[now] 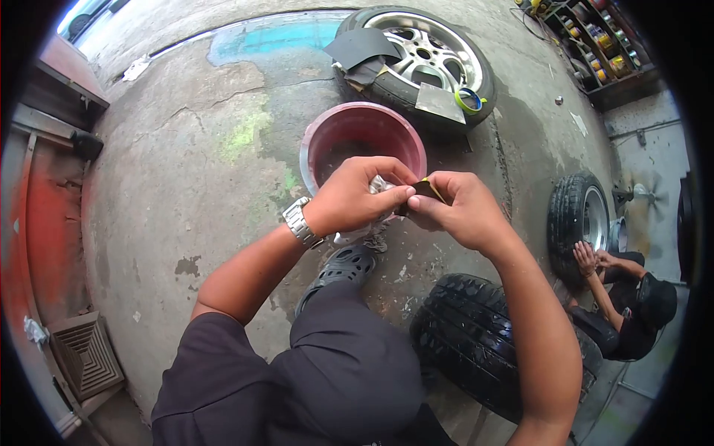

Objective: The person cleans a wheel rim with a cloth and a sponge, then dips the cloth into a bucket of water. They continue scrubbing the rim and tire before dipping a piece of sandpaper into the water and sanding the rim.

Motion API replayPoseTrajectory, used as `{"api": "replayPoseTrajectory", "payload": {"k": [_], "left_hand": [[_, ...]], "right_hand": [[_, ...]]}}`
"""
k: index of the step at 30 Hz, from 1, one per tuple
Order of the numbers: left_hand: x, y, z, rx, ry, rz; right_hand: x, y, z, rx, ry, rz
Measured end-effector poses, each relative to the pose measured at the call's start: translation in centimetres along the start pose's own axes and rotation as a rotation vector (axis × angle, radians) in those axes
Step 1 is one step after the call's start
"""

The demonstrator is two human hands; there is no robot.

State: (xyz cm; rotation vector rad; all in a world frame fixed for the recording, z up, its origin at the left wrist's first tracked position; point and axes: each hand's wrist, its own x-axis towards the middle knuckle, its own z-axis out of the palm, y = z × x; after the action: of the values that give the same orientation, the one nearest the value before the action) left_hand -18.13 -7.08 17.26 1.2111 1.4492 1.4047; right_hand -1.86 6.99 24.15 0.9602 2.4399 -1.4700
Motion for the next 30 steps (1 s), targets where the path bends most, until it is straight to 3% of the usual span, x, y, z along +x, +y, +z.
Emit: {"api": "replayPoseTrajectory", "payload": {"k": [3,6,11,14,16,18,22,26,27,28,29,30], "left_hand": [[0.7,-0.9,0.0,0.184,-0.024,0.014],[1.1,-2.3,0.2,0.187,-0.122,-0.136],[1.5,-3.8,1.8,-0.016,-0.196,-0.060],[1.9,-4.2,1.5,-0.212,-0.242,-0.127],[2.2,-4.3,1.3,-0.176,-0.257,-0.008],[2.6,-4.2,0.8,-0.074,-0.280,0.115],[4.9,-7.1,-1.4,-0.230,-0.421,-0.318],[9.1,-19.0,-4.2,0.297,-0.066,-0.489],[9.1,-21.7,-4.5,0.450,-0.109,-0.500],[9.0,-23.0,-4.1,0.627,-0.273,-0.583],[8.7,-28.0,-4.1,0.885,-0.480,-0.444],[8.8,-29.8,-3.0,1.038,-0.709,-0.655]], "right_hand": [[-0.4,1.2,-0.3,0.122,0.059,-0.008],[-1.3,1.3,-1.1,0.330,0.119,0.066],[-1.6,2.7,-1.2,0.516,0.146,0.068],[-2.1,3.3,-1.7,0.632,0.057,0.134],[-2.7,2.8,-2.3,0.669,-0.097,0.251],[-2.9,3.4,-1.6,0.605,-0.099,0.226],[-4.4,3.5,-2.1,0.532,-0.049,0.234],[-8.1,2.8,-4.7,0.627,0.009,0.282],[-9.2,2.6,-5.2,0.656,0.032,0.283],[-10.2,2.6,-5.6,0.686,0.055,0.283],[-11.1,3.4,-5.6,0.728,0.117,0.252],[-12.0,3.8,-5.7,0.738,0.130,0.236]]}}
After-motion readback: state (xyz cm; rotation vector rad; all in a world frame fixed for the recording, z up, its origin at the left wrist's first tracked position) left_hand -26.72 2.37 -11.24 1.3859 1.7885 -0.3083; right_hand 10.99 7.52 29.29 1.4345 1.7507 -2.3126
